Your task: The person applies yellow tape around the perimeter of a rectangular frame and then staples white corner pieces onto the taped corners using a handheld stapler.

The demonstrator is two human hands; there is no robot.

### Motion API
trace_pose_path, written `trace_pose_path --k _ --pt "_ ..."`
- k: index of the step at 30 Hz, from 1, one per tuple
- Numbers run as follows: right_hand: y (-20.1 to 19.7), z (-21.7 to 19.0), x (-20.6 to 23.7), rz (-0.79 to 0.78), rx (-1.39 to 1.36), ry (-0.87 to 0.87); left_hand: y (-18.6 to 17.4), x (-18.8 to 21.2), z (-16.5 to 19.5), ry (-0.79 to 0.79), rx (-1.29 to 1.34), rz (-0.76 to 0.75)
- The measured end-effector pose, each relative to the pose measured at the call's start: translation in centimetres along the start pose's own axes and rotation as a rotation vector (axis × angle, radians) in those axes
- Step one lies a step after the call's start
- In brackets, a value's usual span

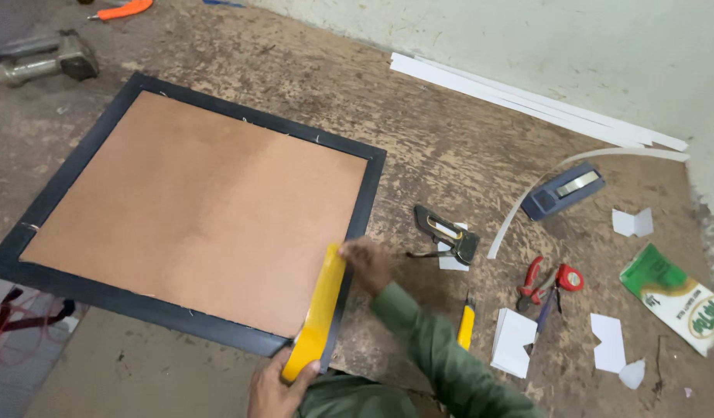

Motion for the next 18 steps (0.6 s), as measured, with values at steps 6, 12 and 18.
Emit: trace_pose_path --k 6,12,18 --pt "-8.5 -0.1 -19.3 0.220 0.180 -0.138 2.6 2.5 -9.2 -0.182 0.095 0.070" --pt "-6.6 -1.1 -25.1 0.337 0.229 -0.291 5.3 4.7 -14.1 -0.279 0.186 0.207" --pt "-5.4 -0.4 -27.6 0.204 0.370 -0.394 5.8 6.1 -15.9 -0.366 0.070 0.292"
Point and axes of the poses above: each hand's wrist, its own x-axis away from the middle knuckle, its own y-axis out of the palm, z = x × y, the point moved 8 cm from there along -x, towards the middle knuckle, and after that the axes turned 7 degrees about y, right-handed, at the moved point
